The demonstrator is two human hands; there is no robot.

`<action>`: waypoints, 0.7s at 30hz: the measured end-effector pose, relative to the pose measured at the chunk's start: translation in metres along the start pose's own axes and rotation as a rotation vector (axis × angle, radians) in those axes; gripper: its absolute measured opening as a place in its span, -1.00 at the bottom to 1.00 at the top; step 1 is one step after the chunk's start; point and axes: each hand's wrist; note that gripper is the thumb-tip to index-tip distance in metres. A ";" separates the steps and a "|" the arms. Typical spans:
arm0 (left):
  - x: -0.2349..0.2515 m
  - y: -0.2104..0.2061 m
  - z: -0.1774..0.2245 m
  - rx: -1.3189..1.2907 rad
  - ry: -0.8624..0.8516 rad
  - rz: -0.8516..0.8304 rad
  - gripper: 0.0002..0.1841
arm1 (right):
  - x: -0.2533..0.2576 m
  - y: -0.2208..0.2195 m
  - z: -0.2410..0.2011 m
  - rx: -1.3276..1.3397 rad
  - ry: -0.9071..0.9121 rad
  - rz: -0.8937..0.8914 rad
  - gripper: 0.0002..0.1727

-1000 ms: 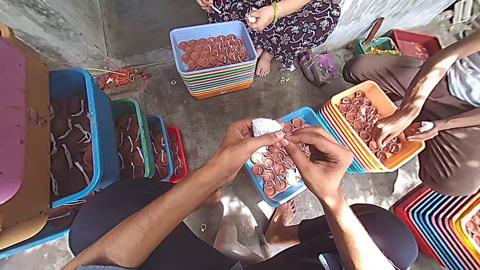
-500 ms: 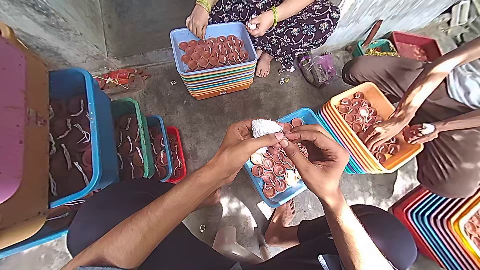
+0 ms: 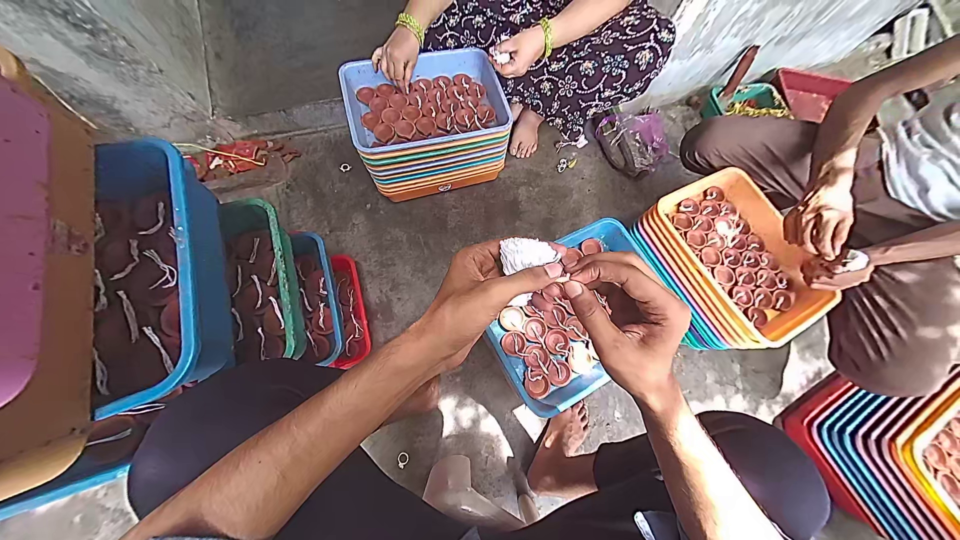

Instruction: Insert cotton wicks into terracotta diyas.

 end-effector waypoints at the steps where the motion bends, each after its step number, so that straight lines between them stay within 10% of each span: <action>1: 0.000 0.000 0.001 0.004 -0.002 -0.008 -0.72 | 0.000 0.000 0.000 0.001 0.003 0.005 -0.87; 21: -0.002 -0.001 0.004 -0.034 -0.005 -0.001 -0.71 | 0.000 -0.001 0.001 -0.029 0.053 0.016 -0.88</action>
Point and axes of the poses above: each hand's wrist, its own x-axis towards the middle knuckle, its own y-axis out of the back of the hand, z = x × y, and after that the axes turned 4 degrees about -x, right-handed
